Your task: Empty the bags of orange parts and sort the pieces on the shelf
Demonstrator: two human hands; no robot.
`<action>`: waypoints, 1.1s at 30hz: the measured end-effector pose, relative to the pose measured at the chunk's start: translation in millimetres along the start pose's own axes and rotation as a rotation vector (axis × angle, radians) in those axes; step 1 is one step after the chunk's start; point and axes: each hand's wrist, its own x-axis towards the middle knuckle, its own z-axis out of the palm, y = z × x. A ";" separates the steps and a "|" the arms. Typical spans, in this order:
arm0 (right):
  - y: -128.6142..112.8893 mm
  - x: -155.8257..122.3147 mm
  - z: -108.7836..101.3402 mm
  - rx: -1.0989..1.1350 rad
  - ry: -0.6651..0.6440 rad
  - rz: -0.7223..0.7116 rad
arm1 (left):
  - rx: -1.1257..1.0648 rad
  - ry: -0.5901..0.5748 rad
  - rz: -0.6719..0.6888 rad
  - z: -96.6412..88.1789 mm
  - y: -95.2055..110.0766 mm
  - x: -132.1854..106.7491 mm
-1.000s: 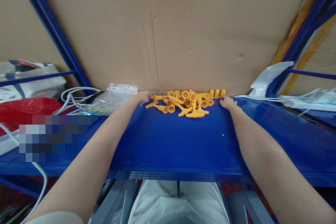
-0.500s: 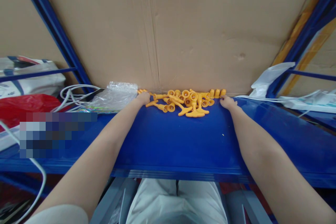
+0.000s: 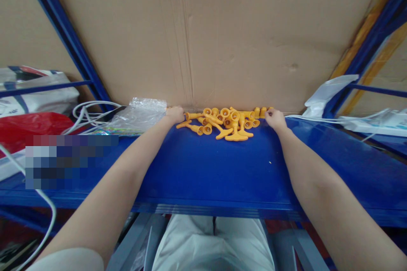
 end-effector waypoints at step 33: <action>-90.7 -13.7 -18.1 -0.220 -0.223 -0.172 | -1.712 -0.311 0.193 -99.5 120.6 -117.1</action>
